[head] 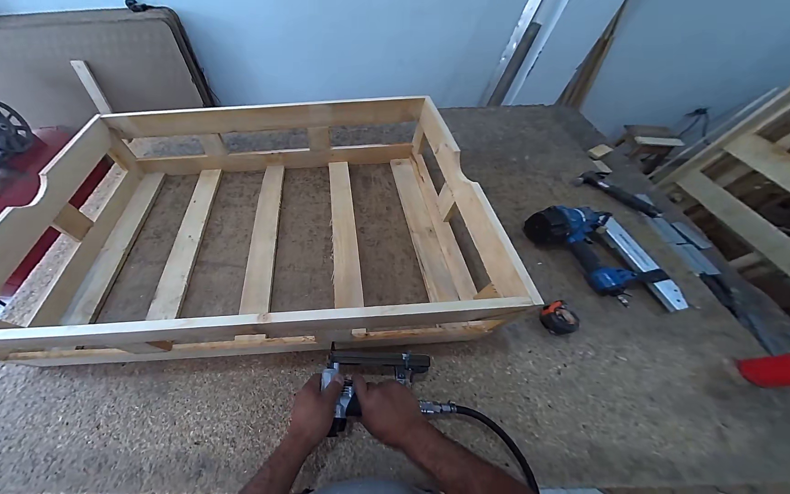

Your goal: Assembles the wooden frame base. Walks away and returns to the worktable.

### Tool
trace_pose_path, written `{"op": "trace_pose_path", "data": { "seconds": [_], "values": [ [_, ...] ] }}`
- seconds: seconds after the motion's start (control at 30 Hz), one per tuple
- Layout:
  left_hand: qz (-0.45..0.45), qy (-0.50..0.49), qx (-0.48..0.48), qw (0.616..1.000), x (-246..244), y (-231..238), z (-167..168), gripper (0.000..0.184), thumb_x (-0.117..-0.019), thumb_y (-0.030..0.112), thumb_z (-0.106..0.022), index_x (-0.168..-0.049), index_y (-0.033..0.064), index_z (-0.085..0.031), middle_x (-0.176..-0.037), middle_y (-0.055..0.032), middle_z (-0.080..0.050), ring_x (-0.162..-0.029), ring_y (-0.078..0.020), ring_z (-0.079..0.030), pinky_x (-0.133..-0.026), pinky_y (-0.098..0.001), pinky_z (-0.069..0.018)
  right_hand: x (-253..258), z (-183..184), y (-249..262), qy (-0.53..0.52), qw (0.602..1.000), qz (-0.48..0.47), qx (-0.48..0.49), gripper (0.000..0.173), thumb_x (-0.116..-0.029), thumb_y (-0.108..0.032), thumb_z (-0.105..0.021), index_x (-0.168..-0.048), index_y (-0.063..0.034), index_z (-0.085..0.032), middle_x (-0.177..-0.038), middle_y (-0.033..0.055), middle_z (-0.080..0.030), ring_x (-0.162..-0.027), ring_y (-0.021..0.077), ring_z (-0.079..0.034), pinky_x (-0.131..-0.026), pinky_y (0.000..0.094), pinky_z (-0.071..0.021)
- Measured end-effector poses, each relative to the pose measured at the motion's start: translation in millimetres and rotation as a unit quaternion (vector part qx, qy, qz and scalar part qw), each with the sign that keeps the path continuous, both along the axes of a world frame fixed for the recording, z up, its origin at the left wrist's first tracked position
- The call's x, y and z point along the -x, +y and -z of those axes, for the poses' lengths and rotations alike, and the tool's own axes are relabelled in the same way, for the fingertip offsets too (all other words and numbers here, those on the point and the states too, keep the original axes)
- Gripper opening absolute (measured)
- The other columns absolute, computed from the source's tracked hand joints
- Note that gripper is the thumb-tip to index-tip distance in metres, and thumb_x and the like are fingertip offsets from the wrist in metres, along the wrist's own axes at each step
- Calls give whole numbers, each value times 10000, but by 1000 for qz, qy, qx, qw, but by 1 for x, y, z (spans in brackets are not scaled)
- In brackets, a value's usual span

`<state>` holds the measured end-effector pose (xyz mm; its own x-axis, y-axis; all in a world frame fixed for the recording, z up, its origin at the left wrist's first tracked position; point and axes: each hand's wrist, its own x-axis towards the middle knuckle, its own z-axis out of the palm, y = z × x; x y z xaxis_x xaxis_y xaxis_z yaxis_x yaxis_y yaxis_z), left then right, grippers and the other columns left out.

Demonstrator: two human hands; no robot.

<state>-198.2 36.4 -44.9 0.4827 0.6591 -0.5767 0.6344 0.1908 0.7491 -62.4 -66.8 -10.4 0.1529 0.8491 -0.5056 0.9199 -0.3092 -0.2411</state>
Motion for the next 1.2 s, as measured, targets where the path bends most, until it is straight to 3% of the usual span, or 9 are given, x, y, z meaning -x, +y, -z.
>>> {"op": "trace_pose_path", "data": {
  "seconds": [0.37, 0.77, 0.93, 1.0, 1.07, 1.13, 1.2],
  "values": [
    [32, 12, -1, 999, -15, -5, -10, 486, -1033, 473, -521, -1251, 50, -622, -1021, -109, -715, -935, -224, -710, -867, -461, -585, -10, -3, -10, 3, 1000, 25, 10, 605, -1002, -258, -600, -1522, -58, -363, -1074, 246, -702, -1000, 464, -695, -847, 623, -540],
    [43, 12, 9, 999, -24, -4, -7, 485, -1029, 466, -534, -1248, 40, -611, -1016, -115, -708, -922, -222, -707, -862, -447, -584, -18, 1, -13, -3, 1000, 31, 0, 533, -985, -258, -607, -1440, -39, -438, -1024, 238, -709, -967, 455, -704, -828, 617, -544],
    [82, 38, 12, 996, -26, -1, -10, 545, -1020, 514, -535, -1280, 39, -593, -1046, -136, -706, -947, -248, -708, -882, -474, -578, -17, 5, -16, -7, 999, 29, -15, 723, -980, -277, -631, -1598, -124, -288, -1061, 221, -714, -954, 446, -704, -829, 614, -544],
    [148, 77, -50, 985, -25, -1, -44, 560, -1006, 499, -572, -1340, 49, -578, -1136, -144, -704, -1036, -270, -703, -941, -493, -563, -17, -13, -21, 18, 998, 54, 13, 708, -964, -313, -665, -1565, -132, -338, -1093, 227, -708, -973, 461, -700, -818, 642, -545],
    [185, 65, -220, 956, -16, -1, -93, 530, -1006, 451, -580, -1383, 80, -611, -1305, -119, -671, -1224, -255, -642, -1067, -455, -508, -18, -38, -37, 52, 993, 97, 49, 747, -953, -396, -678, -1579, -165, -345, -1164, 225, -701, -1023, 467, -691, -839, 670, -534],
    [175, -4, -459, 871, -4, 19, -116, 428, -1002, 437, -584, -1222, 97, -723, -1327, -107, -677, -1308, -287, -593, -1124, -482, -458, -26, -61, -59, 98, 980, 159, 64, 736, -939, -485, -677, -1575, -242, -398, -1221, 195, -704, -1081, 438, -689, -890, 671, -527],
    [212, 32, -568, 794, 4, 63, -120, 449, -991, 525, -584, -1210, 161, -728, -1392, -86, -643, -1391, -320, -519, -1155, -561, -406, -40, -86, -89, 166, 959, 228, 37, 633, -930, -504, -692, -1471, -206, -552, -1156, 184, -730, -1069, 402, -701, -918, 658, -529]
  ]
}}
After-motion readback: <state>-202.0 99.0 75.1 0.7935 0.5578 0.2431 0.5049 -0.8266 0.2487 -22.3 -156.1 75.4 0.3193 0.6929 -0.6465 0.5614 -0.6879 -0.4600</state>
